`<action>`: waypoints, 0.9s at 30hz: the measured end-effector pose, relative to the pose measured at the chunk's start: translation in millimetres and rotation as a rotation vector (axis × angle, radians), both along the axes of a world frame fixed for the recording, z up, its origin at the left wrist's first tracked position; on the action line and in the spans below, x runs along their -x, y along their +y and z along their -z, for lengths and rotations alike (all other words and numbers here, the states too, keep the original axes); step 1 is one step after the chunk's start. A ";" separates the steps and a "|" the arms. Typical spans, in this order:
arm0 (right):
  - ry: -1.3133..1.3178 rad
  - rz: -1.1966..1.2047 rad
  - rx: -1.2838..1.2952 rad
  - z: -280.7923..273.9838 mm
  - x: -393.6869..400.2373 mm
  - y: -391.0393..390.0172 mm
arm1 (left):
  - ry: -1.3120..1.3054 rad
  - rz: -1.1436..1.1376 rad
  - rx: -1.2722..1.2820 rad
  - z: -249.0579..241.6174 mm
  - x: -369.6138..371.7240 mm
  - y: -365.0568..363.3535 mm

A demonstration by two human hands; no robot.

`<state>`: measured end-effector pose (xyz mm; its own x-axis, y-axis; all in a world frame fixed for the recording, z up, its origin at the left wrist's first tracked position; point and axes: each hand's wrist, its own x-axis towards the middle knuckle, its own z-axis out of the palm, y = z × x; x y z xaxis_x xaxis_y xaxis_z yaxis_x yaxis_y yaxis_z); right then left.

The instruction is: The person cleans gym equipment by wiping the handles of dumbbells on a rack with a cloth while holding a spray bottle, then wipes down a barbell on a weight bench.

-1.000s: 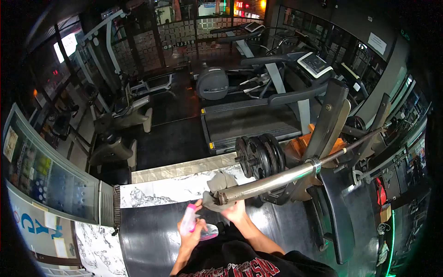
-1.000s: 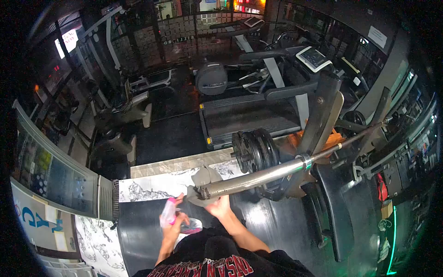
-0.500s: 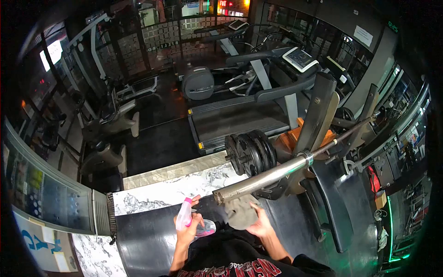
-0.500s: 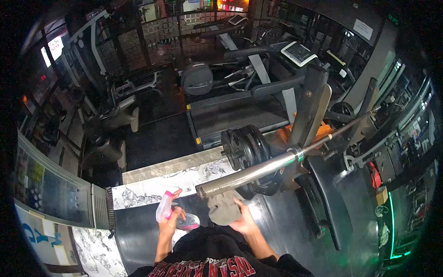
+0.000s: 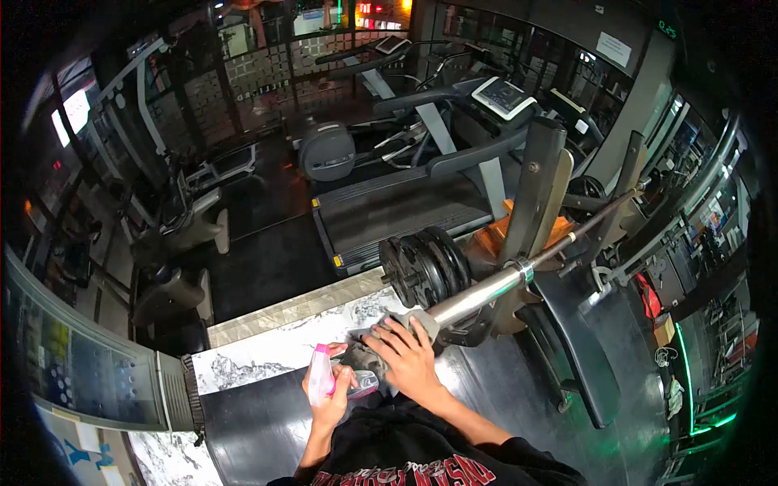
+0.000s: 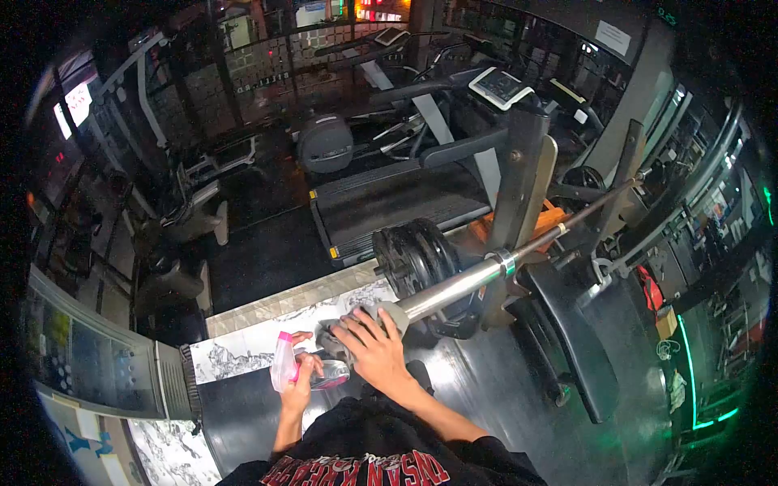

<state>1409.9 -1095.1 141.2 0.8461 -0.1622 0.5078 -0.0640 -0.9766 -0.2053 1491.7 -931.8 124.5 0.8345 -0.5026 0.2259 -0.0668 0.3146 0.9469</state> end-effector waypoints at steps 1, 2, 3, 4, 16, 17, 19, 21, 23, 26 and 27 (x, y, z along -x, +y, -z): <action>-0.026 -0.011 0.000 7.1 1.2 -1.9 | 0.002 0.013 -0.014 -0.1 -0.7 -3.4; -0.053 -0.020 0.000 10.5 3.1 -4.5 | -0.002 0.029 -0.009 -1.7 -2.0 -7.2; -0.052 -0.003 0.000 8.6 6.4 -8.4 | -0.019 0.022 0.006 -4.0 -1.6 -9.3; -0.059 -0.046 0.012 5.8 10.3 -13.8 | -0.034 0.014 0.017 -5.0 -0.9 -9.7; -0.172 0.437 -0.086 0.3 54.1 -102.1 | -0.132 0.044 0.038 -16.1 1.6 -8.9; -0.237 0.439 -0.170 6.1 44.5 -88.5 | -0.133 0.045 0.040 -19.7 3.0 -9.5; -0.238 0.383 -0.189 19.0 26.5 -59.3 | -0.103 0.055 0.059 -27.0 5.2 -11.0; -0.197 0.225 -0.232 18.4 13.8 -22.4 | -0.113 0.073 0.078 -27.5 3.9 -13.9; -0.175 0.101 -0.211 14.3 8.4 1.1 | -0.122 0.095 0.090 -30.1 2.8 -14.8; -0.188 0.066 -0.114 7.0 20.0 -21.2 | -0.193 0.095 0.106 -29.3 -0.2 -17.7; -0.217 0.068 -0.101 3.1 25.8 -31.1 | -0.191 0.095 0.105 -27.8 -0.3 -17.4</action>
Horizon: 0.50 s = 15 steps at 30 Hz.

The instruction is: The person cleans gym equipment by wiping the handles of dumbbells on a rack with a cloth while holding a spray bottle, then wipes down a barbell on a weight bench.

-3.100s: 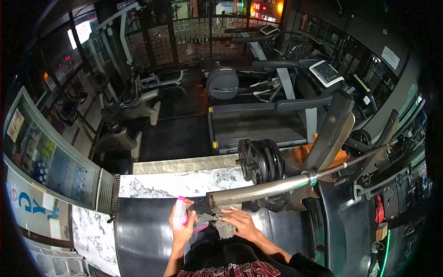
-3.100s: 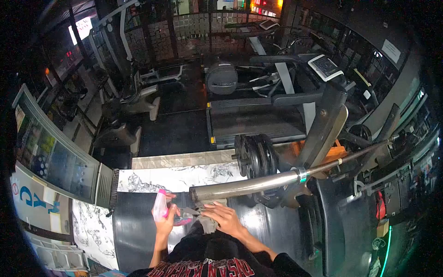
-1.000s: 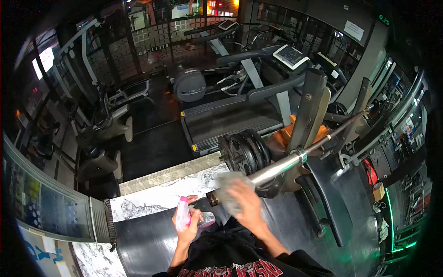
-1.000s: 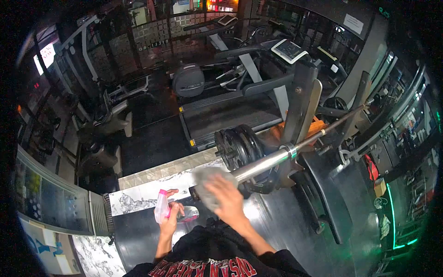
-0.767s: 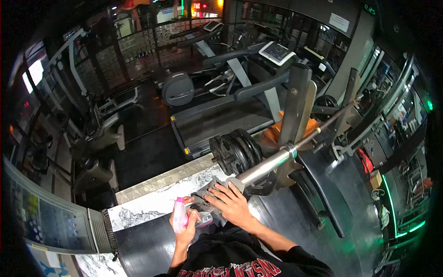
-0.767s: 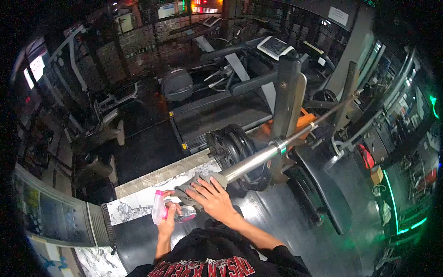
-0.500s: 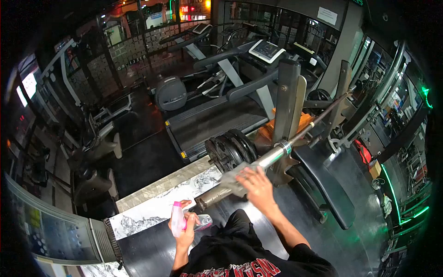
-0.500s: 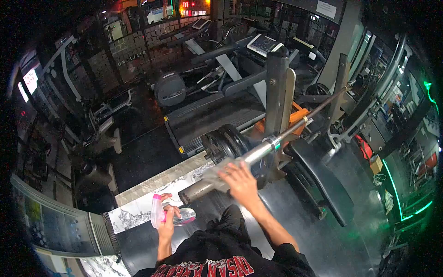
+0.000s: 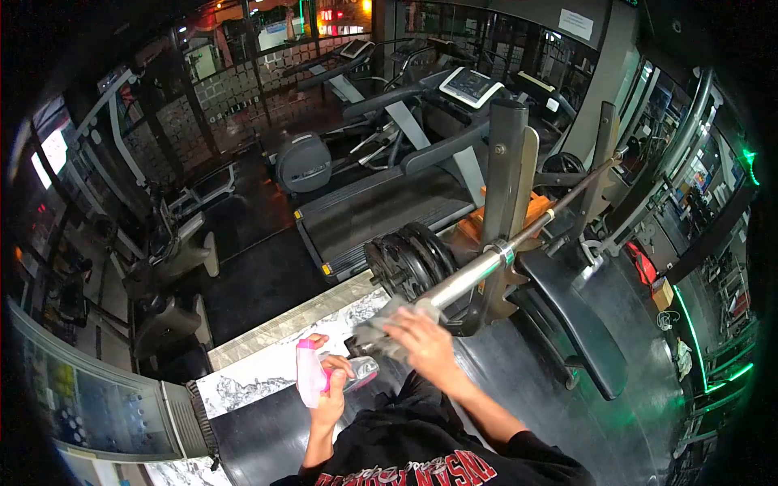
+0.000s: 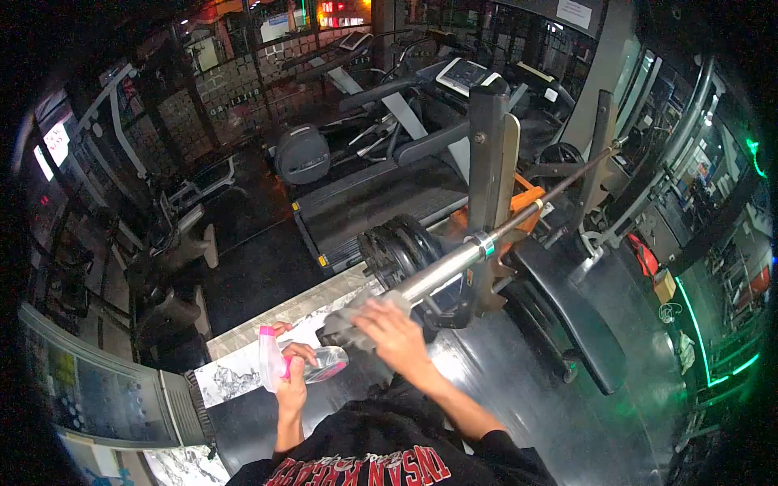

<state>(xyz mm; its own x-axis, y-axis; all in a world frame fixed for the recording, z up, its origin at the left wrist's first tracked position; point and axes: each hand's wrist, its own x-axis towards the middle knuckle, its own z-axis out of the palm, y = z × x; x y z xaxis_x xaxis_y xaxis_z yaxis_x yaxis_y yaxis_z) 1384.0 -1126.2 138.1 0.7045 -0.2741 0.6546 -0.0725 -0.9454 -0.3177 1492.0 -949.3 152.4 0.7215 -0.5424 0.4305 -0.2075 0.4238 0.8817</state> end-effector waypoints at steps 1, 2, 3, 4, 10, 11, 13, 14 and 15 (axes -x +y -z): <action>-0.009 0.033 0.066 7.2 7.0 -19.2 | -0.012 -0.006 -0.001 0.4 -0.7 1.1; -0.004 0.083 0.068 5.9 16.4 -35.6 | -0.026 -0.012 0.002 1.1 -2.0 1.3; -0.001 0.179 0.105 6.8 25.7 -51.5 | -0.025 -0.013 0.002 4.2 -2.9 1.8; 0.006 0.253 0.052 8.3 34.7 -68.7 | -0.011 -0.027 0.019 8.7 -2.6 3.9; -0.063 0.315 -0.122 14.5 8.2 -35.5 | 0.050 -0.038 0.080 3.6 -0.2 6.0; 0.017 0.275 -0.128 15.8 -0.7 -11.3 | 0.057 -0.035 0.099 1.2 -0.9 3.5; 0.028 0.043 -0.155 31.2 -15.5 22.8 | -0.019 -0.027 0.081 1.2 -3.8 -0.4; 0.078 0.028 -0.121 18.5 -18.9 39.8 | -0.096 -0.017 0.064 0.2 -5.7 -2.8; 0.076 0.002 -0.120 16.2 -17.2 39.1 | -0.170 -0.005 -0.013 -14.1 -5.9 -2.6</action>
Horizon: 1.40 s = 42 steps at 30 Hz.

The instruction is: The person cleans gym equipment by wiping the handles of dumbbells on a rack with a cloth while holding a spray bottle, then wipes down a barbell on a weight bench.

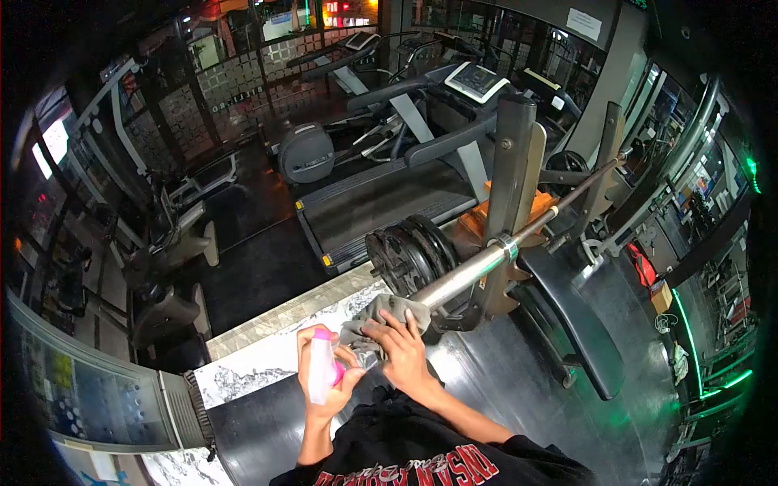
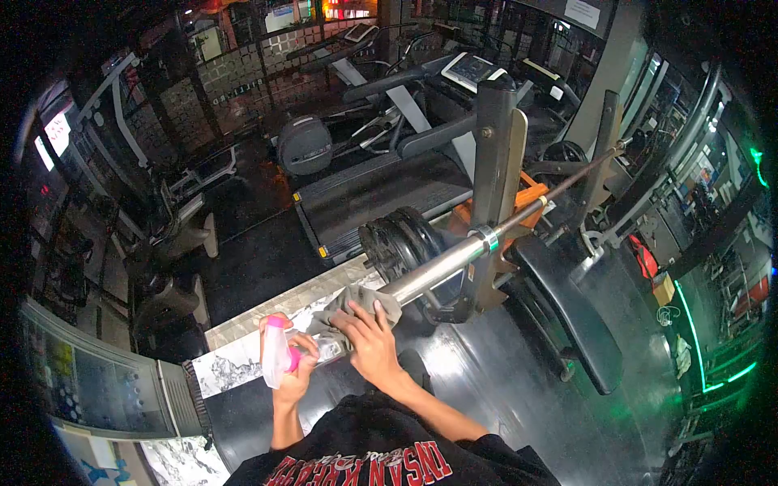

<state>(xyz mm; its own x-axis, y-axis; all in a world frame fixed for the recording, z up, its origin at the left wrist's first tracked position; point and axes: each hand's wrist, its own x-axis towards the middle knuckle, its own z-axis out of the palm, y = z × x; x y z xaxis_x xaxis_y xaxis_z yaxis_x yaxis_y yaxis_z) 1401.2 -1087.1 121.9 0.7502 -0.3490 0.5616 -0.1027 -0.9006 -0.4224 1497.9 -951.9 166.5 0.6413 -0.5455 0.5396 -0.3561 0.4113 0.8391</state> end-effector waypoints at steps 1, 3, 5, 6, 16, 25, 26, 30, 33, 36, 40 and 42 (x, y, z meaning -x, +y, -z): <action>-0.005 -0.026 0.000 -1.9 1.9 -3.3 | -0.002 0.001 0.000 -8.5 -2.3 -0.6; 0.016 -0.085 0.094 0.2 10.6 -21.6 | -0.226 0.008 -0.086 -18.0 -7.4 -1.7; -0.068 -0.033 0.156 8.9 15.8 -38.8 | -0.177 0.016 -0.058 -14.7 -8.8 -4.5; -0.057 0.041 0.198 11.2 21.1 -51.7 | -0.128 0.025 -0.027 -14.1 -9.4 -6.8; -0.105 0.417 -0.108 -5.5 47.0 -104.3 | -0.452 -0.101 -0.107 -15.6 -12.9 -33.7; 0.152 0.306 -0.065 -14.4 42.1 -79.4 | -0.481 -0.142 -0.171 -22.7 -0.8 -46.6; 0.177 0.260 -0.080 -14.8 45.5 -82.8 | -0.532 -0.178 -0.218 -21.6 -1.7 -45.2; 0.220 0.163 -0.162 -21.0 51.2 -88.0 | -0.668 -0.285 -0.260 -39.1 -4.3 -44.2; 0.289 0.140 -0.192 -27.9 54.8 -91.2 | -0.556 -0.218 -0.220 -30.5 -5.9 -47.2; 0.302 0.071 -0.291 -39.3 61.5 -98.4 | -0.435 -0.104 -0.151 -14.8 -7.5 -48.2; 0.165 0.125 -0.464 -48.7 64.2 -103.4 | -0.374 -0.051 -0.121 -8.7 -9.0 -49.4; -0.064 0.269 -0.463 -30.1 58.6 -104.5 | -0.375 -0.052 -0.111 -8.5 -8.9 -49.8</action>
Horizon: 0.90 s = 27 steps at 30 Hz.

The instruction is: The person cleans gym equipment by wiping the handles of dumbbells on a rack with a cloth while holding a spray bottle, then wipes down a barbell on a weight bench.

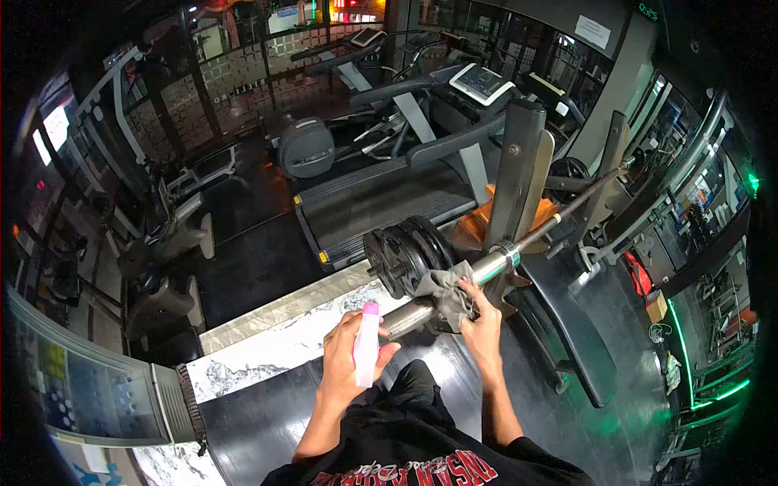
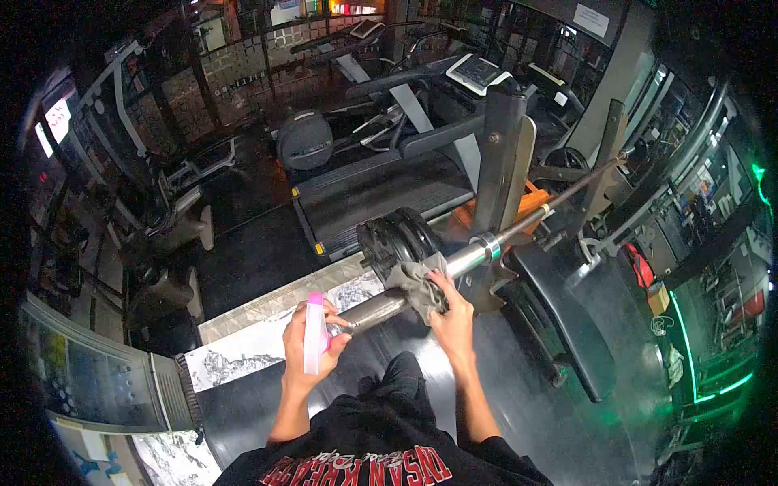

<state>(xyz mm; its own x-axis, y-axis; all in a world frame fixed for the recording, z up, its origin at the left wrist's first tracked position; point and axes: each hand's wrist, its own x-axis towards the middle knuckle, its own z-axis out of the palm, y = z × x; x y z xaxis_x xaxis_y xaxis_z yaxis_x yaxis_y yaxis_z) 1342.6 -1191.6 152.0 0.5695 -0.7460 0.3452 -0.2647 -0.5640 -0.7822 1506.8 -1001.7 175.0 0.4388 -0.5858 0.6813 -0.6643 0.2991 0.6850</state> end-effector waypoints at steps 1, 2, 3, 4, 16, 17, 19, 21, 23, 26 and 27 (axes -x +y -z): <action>0.002 0.003 -0.002 9.4 -2.9 3.3 | -0.005 0.001 0.012 0.1 0.0 -0.2; 0.019 0.033 0.096 17.0 -6.3 7.5 | -0.003 0.003 0.010 0.7 -0.2 -0.1; 0.036 0.061 0.195 16.2 -11.7 13.0 | -0.005 -0.001 0.007 1.2 -0.5 0.2; 0.151 0.031 0.208 11.5 -12.6 19.2 | -0.008 -0.006 0.003 1.6 -0.7 0.5; -0.082 0.177 0.167 26.1 -27.8 26.8 | 0.053 0.034 0.000 -3.4 -0.6 1.3; -0.085 0.172 0.166 32.4 -30.3 24.7 | 0.051 0.029 0.000 -5.4 -0.8 2.0; -0.115 0.244 0.139 40.0 -35.2 22.7 | 0.011 0.031 -0.001 -8.3 -0.8 4.6; -0.047 0.238 0.206 48.1 -34.2 22.5 | -0.003 0.030 0.019 -4.4 -3.4 8.3; 0.108 0.227 0.359 51.9 -30.6 22.8 | -0.015 0.036 0.040 -2.4 -3.4 14.1; 0.013 0.052 0.430 45.3 -51.3 45.2 | 0.157 -0.068 0.031 -5.9 2.9 27.1; 0.041 -0.055 0.440 39.7 -54.4 58.2 | 0.153 -0.068 0.030 -5.9 4.8 31.0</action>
